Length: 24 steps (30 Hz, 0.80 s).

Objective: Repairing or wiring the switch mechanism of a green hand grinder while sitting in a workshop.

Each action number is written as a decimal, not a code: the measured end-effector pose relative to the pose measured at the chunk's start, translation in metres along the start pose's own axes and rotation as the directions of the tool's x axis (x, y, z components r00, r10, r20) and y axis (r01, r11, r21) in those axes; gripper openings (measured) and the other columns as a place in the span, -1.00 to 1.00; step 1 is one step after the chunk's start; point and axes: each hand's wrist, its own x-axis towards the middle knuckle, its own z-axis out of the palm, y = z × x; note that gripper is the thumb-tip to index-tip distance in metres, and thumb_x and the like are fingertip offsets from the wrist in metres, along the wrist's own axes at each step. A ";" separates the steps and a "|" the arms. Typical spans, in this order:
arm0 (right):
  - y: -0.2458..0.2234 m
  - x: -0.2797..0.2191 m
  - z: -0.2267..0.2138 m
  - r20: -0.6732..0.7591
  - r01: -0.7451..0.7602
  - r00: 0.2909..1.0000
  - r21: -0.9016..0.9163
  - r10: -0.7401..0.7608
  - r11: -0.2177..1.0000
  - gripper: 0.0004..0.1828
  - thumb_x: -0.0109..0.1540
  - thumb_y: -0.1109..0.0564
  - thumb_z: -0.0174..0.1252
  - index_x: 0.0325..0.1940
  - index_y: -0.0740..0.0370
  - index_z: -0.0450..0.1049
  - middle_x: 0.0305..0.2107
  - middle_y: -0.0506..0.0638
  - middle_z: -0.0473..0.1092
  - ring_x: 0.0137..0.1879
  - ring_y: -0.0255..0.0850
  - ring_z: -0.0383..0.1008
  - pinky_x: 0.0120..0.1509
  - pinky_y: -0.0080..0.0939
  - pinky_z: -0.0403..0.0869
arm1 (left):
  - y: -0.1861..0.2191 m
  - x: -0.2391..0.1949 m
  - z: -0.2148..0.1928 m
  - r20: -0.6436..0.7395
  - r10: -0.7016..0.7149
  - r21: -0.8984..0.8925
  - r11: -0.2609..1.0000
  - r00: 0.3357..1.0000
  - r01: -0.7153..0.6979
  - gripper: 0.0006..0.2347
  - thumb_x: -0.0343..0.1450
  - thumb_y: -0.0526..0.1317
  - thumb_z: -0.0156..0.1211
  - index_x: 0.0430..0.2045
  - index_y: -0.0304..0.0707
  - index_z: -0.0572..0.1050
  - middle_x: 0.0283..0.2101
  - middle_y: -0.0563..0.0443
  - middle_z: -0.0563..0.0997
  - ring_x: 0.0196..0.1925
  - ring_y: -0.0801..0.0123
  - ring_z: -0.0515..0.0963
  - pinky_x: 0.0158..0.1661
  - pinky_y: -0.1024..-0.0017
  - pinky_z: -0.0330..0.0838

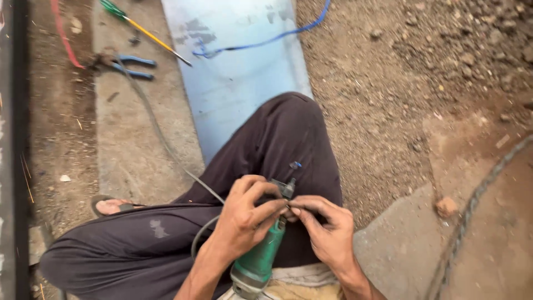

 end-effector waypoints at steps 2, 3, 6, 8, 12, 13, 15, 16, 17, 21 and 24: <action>-0.003 0.001 0.001 0.039 -0.054 0.998 0.109 0.050 0.993 -0.88 0.24 0.42 0.20 -0.16 0.47 0.61 -0.29 0.10 0.60 -0.23 -0.27 0.66 -0.11 -0.29 0.66 | 0.006 0.001 -0.002 0.007 -0.007 0.113 0.994 1.000 0.006 -0.78 0.24 -0.33 0.41 -0.26 -0.24 0.63 -0.11 0.01 0.57 0.03 0.08 0.51 -0.02 0.18 0.38; -0.002 0.001 0.002 0.037 -0.055 0.998 0.109 0.052 0.993 -0.88 0.24 0.42 0.20 -0.16 0.47 0.61 -0.29 0.10 0.60 -0.23 -0.27 0.66 -0.11 -0.29 0.66 | 0.007 -0.002 -0.001 0.008 -0.007 0.111 0.994 1.000 0.006 -0.78 0.24 -0.33 0.41 -0.26 -0.24 0.63 -0.11 0.01 0.57 0.03 0.08 0.51 -0.02 0.18 0.38; -0.001 0.001 0.005 0.057 -0.070 0.996 0.148 0.062 0.987 -0.88 0.24 0.40 0.20 -0.14 0.48 0.59 -0.30 0.09 0.59 -0.22 -0.27 0.65 -0.10 -0.28 0.66 | 0.010 -0.008 0.003 -0.062 0.029 0.181 0.983 0.998 -0.017 -0.73 0.21 -0.34 0.38 -0.21 -0.27 0.64 -0.08 0.00 0.58 0.06 0.08 0.51 0.03 0.13 0.39; 0.001 -0.001 0.006 0.041 -0.072 0.997 0.136 0.067 0.988 -0.88 0.25 0.39 0.22 -0.14 0.47 0.59 -0.33 0.08 0.59 -0.24 -0.29 0.63 -0.13 -0.31 0.65 | 0.014 -0.013 0.009 -0.085 0.057 0.256 0.966 0.995 -0.034 -0.75 0.24 -0.31 0.40 -0.22 -0.32 0.62 -0.09 -0.04 0.56 0.04 0.13 0.53 0.05 0.00 0.34; -0.001 -0.002 0.009 0.016 -0.079 0.997 0.098 0.077 0.992 -0.87 0.25 0.39 0.24 -0.13 0.46 0.60 -0.36 0.08 0.58 -0.28 -0.31 0.60 -0.16 -0.34 0.61 | 0.016 -0.021 0.023 -0.127 0.041 0.286 0.958 0.991 -0.003 -0.78 0.28 -0.31 0.40 -0.24 -0.38 0.60 -0.09 -0.06 0.57 0.02 0.15 0.56 0.05 0.00 0.33; -0.004 -0.002 0.010 0.008 -0.053 0.999 0.073 0.052 0.996 -0.88 0.24 0.39 0.23 -0.14 0.45 0.60 -0.32 0.06 0.57 -0.27 -0.32 0.60 -0.16 -0.35 0.61 | 0.015 -0.021 0.026 -0.161 0.030 0.273 0.962 0.986 0.015 -0.80 0.30 -0.30 0.40 -0.25 -0.36 0.60 -0.10 -0.04 0.57 0.02 0.17 0.57 0.05 0.02 0.33; -0.008 -0.002 0.012 -0.003 -0.031 0.999 0.045 0.032 0.998 -0.89 0.24 0.39 0.23 -0.15 0.43 0.59 -0.28 0.05 0.57 -0.25 -0.33 0.59 -0.15 -0.36 0.61 | 0.017 -0.020 0.028 -0.193 0.016 0.256 0.966 0.981 0.034 -0.81 0.33 -0.29 0.41 -0.25 -0.34 0.60 -0.10 -0.01 0.57 0.01 0.19 0.58 0.06 0.03 0.33; -0.008 -0.003 0.012 -0.018 0.018 1.000 0.000 -0.018 1.000 -0.89 0.24 0.40 0.23 -0.15 0.42 0.59 -0.26 0.04 0.55 -0.23 -0.35 0.57 -0.15 -0.37 0.60 | 0.018 -0.019 0.027 -0.200 0.010 0.276 0.960 0.980 0.046 -0.81 0.32 -0.28 0.40 -0.27 -0.35 0.59 -0.11 -0.02 0.57 0.01 0.18 0.57 0.06 0.01 0.33; -0.009 -0.004 0.013 -0.028 0.068 0.997 -0.044 -0.069 0.997 -0.89 0.24 0.40 0.24 -0.15 0.42 0.59 -0.24 0.03 0.53 -0.22 -0.36 0.56 -0.14 -0.39 0.58 | 0.020 -0.017 0.026 -0.208 0.004 0.298 0.953 0.978 0.059 -0.81 0.31 -0.28 0.40 -0.28 -0.35 0.59 -0.11 -0.04 0.57 0.01 0.17 0.57 0.06 -0.01 0.32; -0.008 -0.003 0.015 -0.061 -0.009 0.998 0.037 0.011 0.999 -0.89 0.22 0.40 0.23 -0.18 0.40 0.59 -0.21 0.01 0.41 -0.28 -0.36 0.51 -0.21 -0.37 0.54 | 0.024 -0.011 0.020 -0.175 -0.003 0.360 0.931 0.985 0.067 -0.82 0.33 -0.28 0.39 -0.28 -0.36 0.59 -0.11 -0.03 0.58 0.02 0.19 0.57 0.05 -0.01 0.32; -0.011 -0.004 0.015 -0.053 -0.009 0.999 -0.050 0.006 0.999 -0.90 0.21 0.41 0.23 -0.20 0.39 0.59 -0.24 0.01 0.43 -0.28 -0.36 0.49 -0.24 -0.37 0.53 | 0.024 -0.010 0.022 -0.168 -0.010 0.367 0.927 0.986 0.072 -0.83 0.34 -0.28 0.39 -0.29 -0.36 0.58 -0.11 -0.08 0.58 0.00 0.16 0.57 0.03 0.01 0.33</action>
